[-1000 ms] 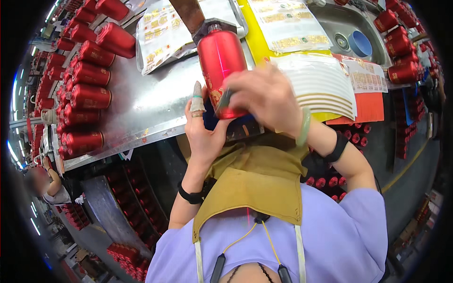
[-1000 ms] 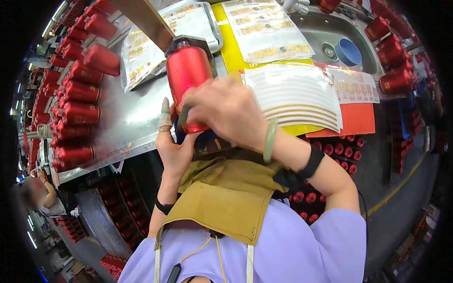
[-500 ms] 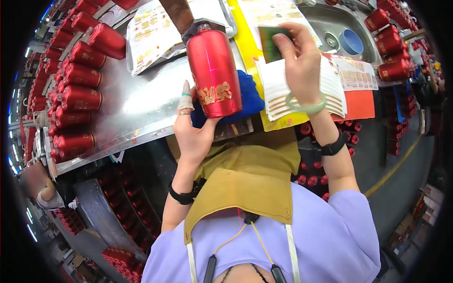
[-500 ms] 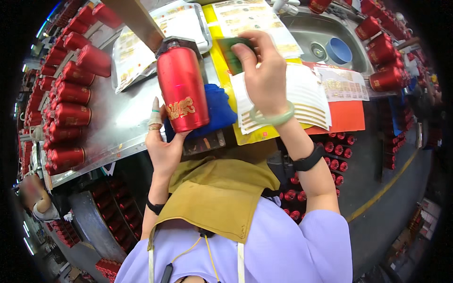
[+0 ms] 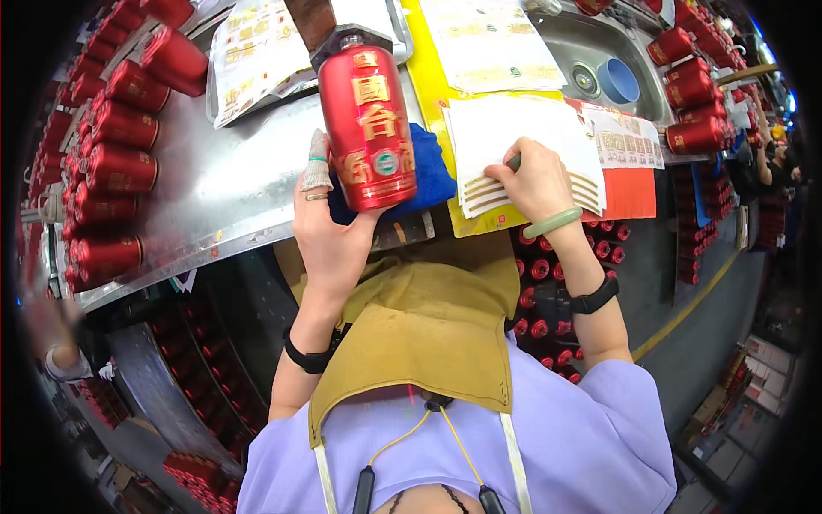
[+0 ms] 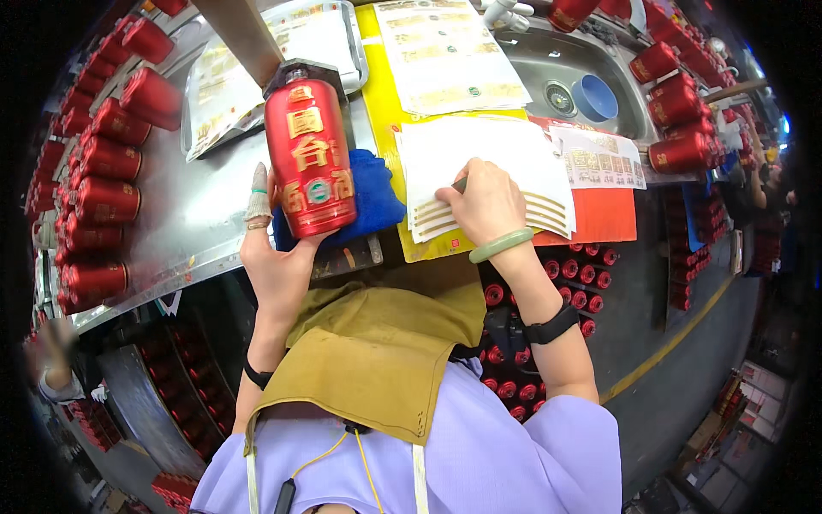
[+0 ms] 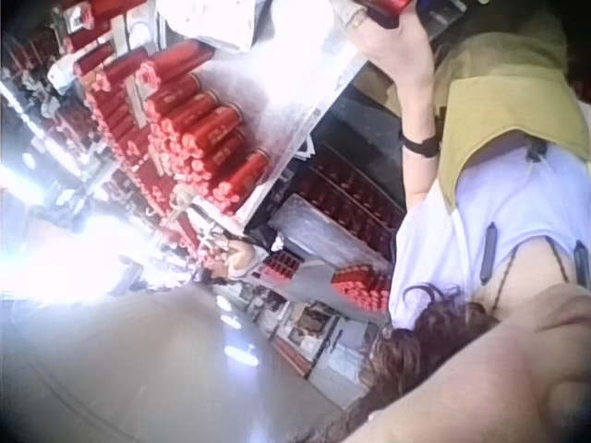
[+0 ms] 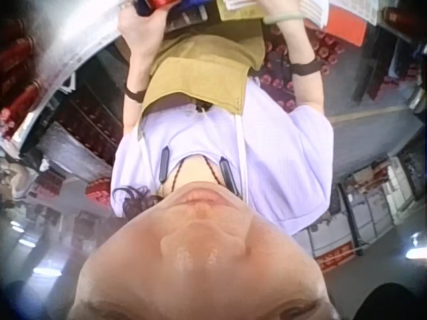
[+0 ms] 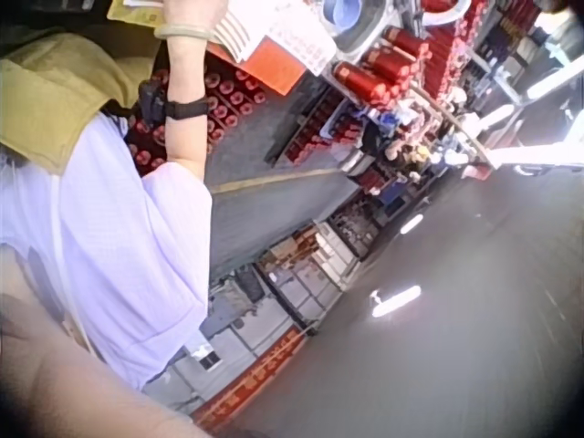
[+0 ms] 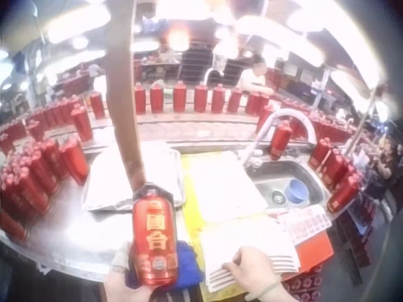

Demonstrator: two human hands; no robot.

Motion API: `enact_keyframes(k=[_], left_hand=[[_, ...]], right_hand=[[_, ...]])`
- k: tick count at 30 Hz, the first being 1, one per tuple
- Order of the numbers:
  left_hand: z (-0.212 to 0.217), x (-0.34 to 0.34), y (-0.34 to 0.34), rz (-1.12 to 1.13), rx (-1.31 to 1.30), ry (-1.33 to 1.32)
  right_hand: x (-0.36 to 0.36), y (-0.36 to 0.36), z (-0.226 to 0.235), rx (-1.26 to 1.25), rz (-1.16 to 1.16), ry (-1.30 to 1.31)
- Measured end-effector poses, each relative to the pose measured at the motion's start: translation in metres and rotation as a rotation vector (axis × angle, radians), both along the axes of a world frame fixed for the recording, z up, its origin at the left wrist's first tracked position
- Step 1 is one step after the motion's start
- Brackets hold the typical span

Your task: Manually applying decorative labels and stickers to red bottles on an assembly line.

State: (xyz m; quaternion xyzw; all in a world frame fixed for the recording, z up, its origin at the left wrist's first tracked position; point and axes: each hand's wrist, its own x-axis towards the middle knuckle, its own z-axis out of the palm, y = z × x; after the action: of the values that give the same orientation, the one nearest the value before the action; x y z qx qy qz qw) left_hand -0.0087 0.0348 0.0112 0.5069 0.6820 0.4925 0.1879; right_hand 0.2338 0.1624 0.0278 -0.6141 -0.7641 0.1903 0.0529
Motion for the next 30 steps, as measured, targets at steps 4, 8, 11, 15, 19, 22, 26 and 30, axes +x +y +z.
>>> enact_keyframes(k=[4, 8, 11, 15, 19, 22, 26, 30], left_hand=[[0.002, 0.000, -0.003, 0.014, 0.085, 0.220], [-0.002, 0.004, 0.002, 0.037, 0.172, 0.029], [-0.003, 0.000, 0.001, 0.034, 0.096, 0.007], [0.001, 0.000, -0.001, 0.033, 0.067, 0.140], [0.004, 0.005, -0.001, 0.047, 0.086, 0.026], [0.001, 0.003, 0.000, 0.015, 0.060, 0.145], [0.005, 0.003, -0.004, -0.010, 0.024, 0.016], [0.021, 0.000, -0.013, -0.149, 0.016, -0.221]], right_hand=[[0.007, 0.000, -0.006, -0.016, -0.002, 0.048], [0.009, 0.003, -0.012, 0.005, 0.022, 0.117], [0.014, 0.004, -0.012, 0.068, 0.081, 0.121], [0.012, -0.007, 0.004, 0.252, 0.178, 0.022], [-0.019, -0.028, 0.049, 0.053, 0.237, 0.443], [-0.043, -0.047, 0.067, -0.053, 0.289, 0.629], [-0.064, -0.057, 0.062, -0.034, 0.402, 0.704], [-0.068, -0.054, 0.042, 0.014, 0.391, 0.721]])
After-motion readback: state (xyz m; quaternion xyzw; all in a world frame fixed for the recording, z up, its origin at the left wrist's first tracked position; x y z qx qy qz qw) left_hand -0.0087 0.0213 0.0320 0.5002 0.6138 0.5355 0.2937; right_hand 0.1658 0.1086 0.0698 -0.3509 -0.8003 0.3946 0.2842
